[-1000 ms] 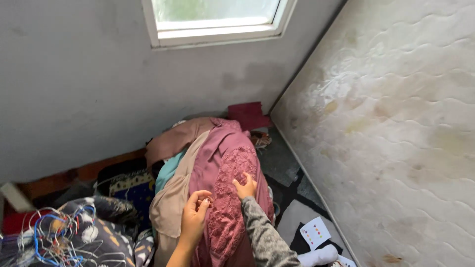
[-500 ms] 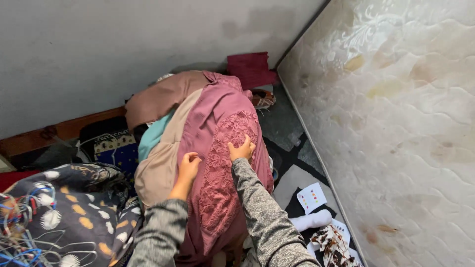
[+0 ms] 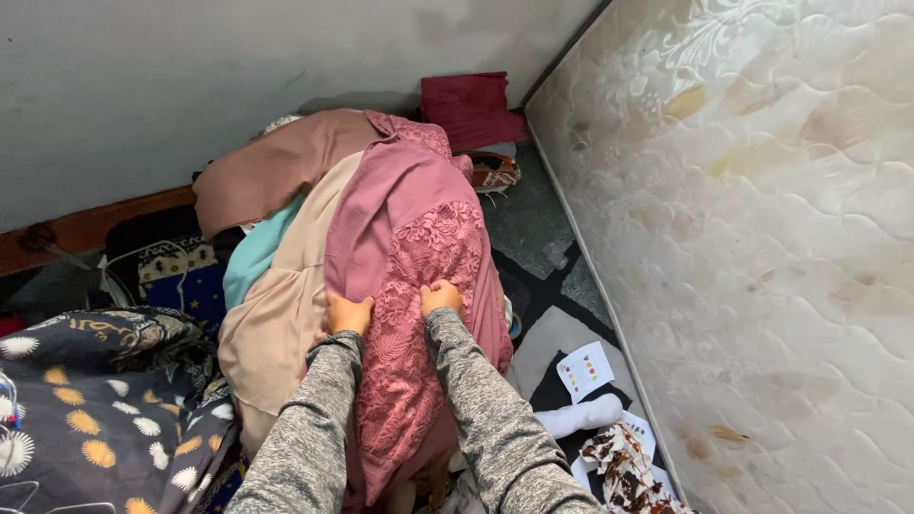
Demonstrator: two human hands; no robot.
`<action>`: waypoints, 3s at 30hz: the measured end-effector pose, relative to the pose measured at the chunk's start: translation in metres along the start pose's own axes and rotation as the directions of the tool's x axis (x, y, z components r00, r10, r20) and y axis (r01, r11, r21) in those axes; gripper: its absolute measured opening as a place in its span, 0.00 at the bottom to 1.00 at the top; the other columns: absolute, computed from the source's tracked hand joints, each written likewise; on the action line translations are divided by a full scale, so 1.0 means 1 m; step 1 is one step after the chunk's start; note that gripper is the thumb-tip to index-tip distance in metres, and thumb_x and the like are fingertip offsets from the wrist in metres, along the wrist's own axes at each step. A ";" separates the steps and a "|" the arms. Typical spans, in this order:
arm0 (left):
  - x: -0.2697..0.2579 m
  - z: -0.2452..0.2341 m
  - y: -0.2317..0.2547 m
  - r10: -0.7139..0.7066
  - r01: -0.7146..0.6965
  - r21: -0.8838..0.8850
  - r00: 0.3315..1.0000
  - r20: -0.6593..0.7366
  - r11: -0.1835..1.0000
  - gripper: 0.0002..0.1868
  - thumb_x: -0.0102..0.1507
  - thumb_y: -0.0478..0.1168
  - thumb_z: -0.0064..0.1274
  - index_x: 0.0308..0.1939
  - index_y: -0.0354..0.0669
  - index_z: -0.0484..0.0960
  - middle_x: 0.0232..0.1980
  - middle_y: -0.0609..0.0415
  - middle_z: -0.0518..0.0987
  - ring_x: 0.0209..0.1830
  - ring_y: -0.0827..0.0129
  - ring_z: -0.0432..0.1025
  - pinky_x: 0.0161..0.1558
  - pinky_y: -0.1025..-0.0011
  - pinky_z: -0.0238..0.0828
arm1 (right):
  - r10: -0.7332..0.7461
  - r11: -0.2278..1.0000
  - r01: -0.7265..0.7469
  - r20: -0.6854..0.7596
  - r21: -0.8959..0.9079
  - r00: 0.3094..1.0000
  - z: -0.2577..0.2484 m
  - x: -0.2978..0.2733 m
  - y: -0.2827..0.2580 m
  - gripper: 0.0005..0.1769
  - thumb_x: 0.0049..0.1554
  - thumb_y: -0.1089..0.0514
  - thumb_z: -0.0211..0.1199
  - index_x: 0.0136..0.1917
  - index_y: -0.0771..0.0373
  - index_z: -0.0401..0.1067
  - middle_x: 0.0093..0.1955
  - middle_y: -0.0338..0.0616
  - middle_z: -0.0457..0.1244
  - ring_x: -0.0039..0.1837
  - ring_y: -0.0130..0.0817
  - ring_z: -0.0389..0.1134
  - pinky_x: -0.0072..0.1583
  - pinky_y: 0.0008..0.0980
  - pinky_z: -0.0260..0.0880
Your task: Hang multiple pieces of clothing on hangers from a pile on the floor.
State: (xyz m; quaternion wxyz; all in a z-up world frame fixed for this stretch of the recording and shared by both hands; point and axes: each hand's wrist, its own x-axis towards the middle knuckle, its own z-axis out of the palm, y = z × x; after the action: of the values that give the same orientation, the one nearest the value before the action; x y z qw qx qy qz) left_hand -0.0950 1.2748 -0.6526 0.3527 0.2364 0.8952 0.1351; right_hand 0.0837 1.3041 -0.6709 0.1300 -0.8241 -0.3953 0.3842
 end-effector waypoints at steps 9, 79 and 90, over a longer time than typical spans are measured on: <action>0.024 -0.001 -0.023 0.392 -0.402 -0.256 0.915 -0.091 0.879 0.27 0.55 0.53 0.58 0.53 0.40 0.79 0.47 0.39 0.82 0.49 0.44 0.76 0.50 0.58 0.69 | -0.238 0.026 0.183 -0.172 0.983 0.956 -0.009 -0.032 -0.005 0.03 0.63 0.60 0.60 0.50 0.60 0.71 0.50 0.38 0.61 0.57 0.32 0.62 0.62 0.33 0.62; -0.405 -0.538 -0.505 0.494 -0.787 -0.575 0.600 -0.629 0.223 0.29 0.55 0.33 0.61 0.60 0.38 0.72 0.54 0.47 0.79 0.50 0.62 0.75 0.52 0.68 0.72 | -0.683 0.631 0.584 0.723 0.510 0.107 0.137 -0.541 -0.154 0.14 0.64 0.56 0.58 0.54 0.70 0.75 0.49 0.44 0.71 0.51 0.31 0.72 0.51 0.30 0.74; -0.313 -0.563 -0.492 0.312 -0.648 -0.666 0.762 -0.568 0.369 0.40 0.52 0.34 0.68 0.66 0.42 0.66 0.50 0.50 0.77 0.40 0.66 0.75 0.40 0.67 0.76 | -0.847 0.228 0.939 0.528 0.257 0.061 0.278 -0.535 -0.218 0.14 0.55 0.54 0.67 0.55 0.53 0.81 0.53 0.42 0.73 0.54 0.36 0.75 0.55 0.34 0.74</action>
State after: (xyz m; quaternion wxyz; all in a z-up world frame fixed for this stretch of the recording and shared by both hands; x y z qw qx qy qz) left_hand -0.4479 0.6509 -0.2740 0.2001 0.2648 0.6513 0.6824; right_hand -0.4514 1.0196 -0.4608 0.1493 -0.2484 -0.8630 0.4138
